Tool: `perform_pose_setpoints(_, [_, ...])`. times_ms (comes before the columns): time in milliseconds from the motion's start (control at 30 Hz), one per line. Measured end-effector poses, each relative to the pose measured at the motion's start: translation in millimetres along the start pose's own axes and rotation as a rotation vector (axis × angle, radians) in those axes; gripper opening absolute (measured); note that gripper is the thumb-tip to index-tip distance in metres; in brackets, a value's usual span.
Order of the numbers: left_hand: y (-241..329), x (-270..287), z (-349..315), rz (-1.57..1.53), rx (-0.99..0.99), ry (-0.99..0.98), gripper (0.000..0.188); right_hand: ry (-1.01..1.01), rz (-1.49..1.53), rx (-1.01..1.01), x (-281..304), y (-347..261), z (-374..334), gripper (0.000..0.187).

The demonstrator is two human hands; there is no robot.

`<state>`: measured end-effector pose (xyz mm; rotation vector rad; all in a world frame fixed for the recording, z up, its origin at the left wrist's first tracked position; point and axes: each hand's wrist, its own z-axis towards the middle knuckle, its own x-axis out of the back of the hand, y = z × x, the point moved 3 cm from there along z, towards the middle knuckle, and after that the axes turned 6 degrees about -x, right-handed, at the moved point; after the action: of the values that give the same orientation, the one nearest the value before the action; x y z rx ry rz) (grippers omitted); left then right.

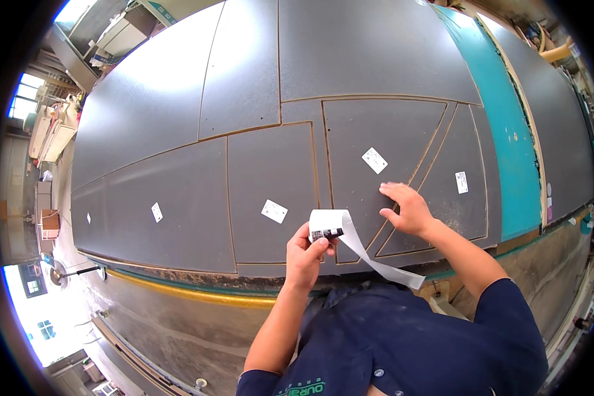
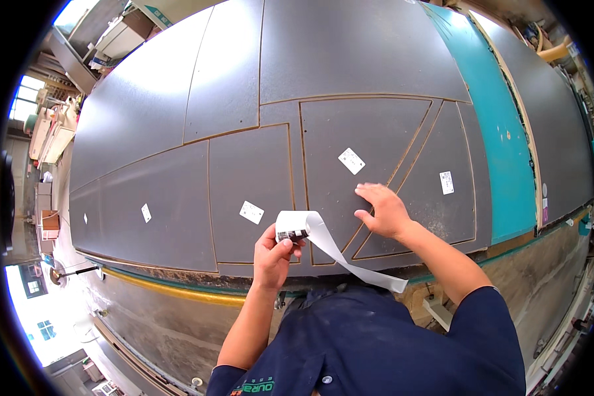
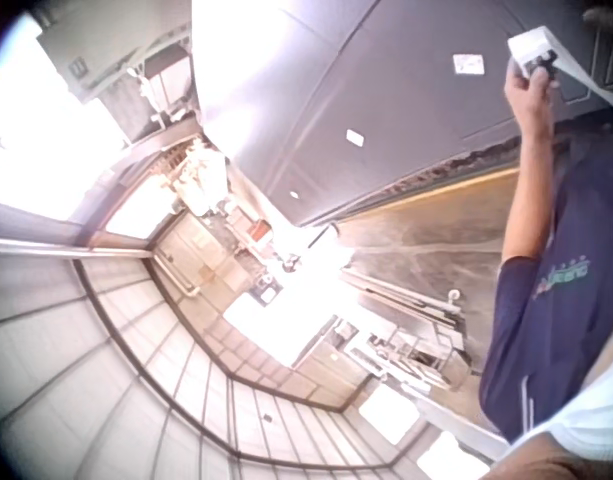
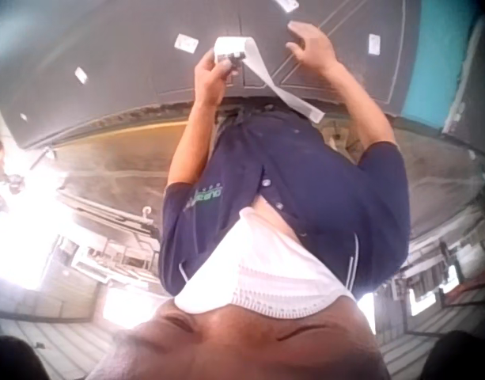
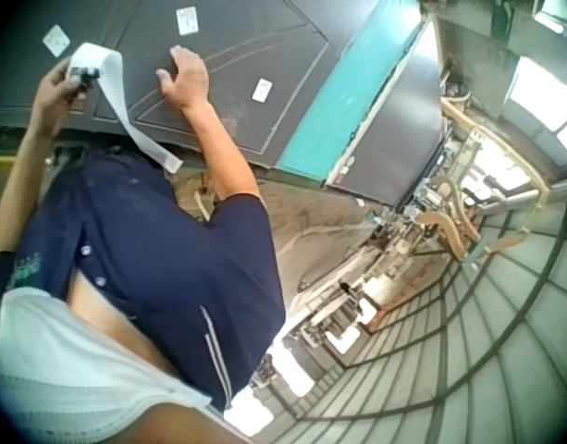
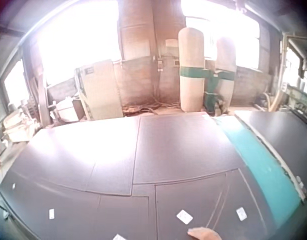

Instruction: The person operates a control panel for a wood-cutting machine, then peels adhesive labels from a roll and applies them to specific sections of a large grey composite panel. After applying the labels, the person removes waste material strips from around the panel and places them onto a wooden scrap pile.

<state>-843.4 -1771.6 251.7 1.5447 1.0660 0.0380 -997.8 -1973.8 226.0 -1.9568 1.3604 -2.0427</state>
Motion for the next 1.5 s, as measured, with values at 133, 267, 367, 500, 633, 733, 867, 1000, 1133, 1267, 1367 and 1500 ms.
perform_pose_setpoints(133, [0.0, -0.4, 3.4, -0.013, 0.062, -0.023, 0.022, 0.23, 0.378, 0.161, 24.3, -45.8, -11.5, 0.023])
perform_pose_setpoints(267, [3.5, -7.6, 2.7, -0.003, 0.039, -0.031, 0.02, 0.202, 0.53, 0.254, 32.8, -92.9, -16.0, 0.022])
perform_pose_setpoints(367, [11.1, -13.7, -3.9, 0.053, -0.002, -0.06, 0.02, 0.166, 0.608, 0.258, 32.1, -115.1, -18.2, 0.024])
perform_pose_setpoints(500, [26.6, -23.7, -15.3, 0.107, -0.118, -0.157, 0.023, 0.249, 0.635, 0.286, 35.4, -130.0, -25.9, 0.023])
perform_pose_setpoints(633, [39.6, -36.9, -27.8, 0.097, -0.204, -0.262, 0.031, 0.323, 0.62, 0.361, 45.9, -139.5, -40.8, 0.023])
perform_pose_setpoints(733, [49.0, -47.5, -36.0, 0.12, -0.248, -0.331, 0.039, 0.376, 0.635, 0.402, 57.1, -144.9, -52.7, 0.024])
perform_pose_setpoints(867, [59.9, -61.0, -46.6, 0.127, -0.299, -0.369, 0.041, 0.445, 0.617, 0.44, 70.7, -150.9, -66.7, 0.026])
perform_pose_setpoints(1000, [67.9, -72.9, -56.8, 0.148, -0.337, -0.405, 0.043, 0.52, 0.627, 0.443, 82.3, -154.9, -81.2, 0.027])
perform_pose_setpoints(1133, [72.9, -83.6, -66.6, 0.163, -0.353, -0.43, 0.044, 0.556, 0.621, 0.436, 90.5, -159.3, -94.5, 0.027])
perform_pose_setpoints(1267, [78.7, -92.2, -75.9, 0.17, -0.4, -0.466, 0.043, 0.581, 0.623, 0.443, 96.7, -162.1, -105.1, 0.027])
perform_pose_setpoints(1367, [81.5, -96.0, -81.2, 0.192, -0.429, -0.477, 0.043, 0.601, 0.618, 0.446, 99.0, -163.0, -111.4, 0.028])
perform_pose_setpoints(1500, [81.5, -98.6, -85.8, 0.196, -0.437, -0.486, 0.043, 0.631, 0.62, 0.446, 100.8, -164.1, -118.3, 0.028])
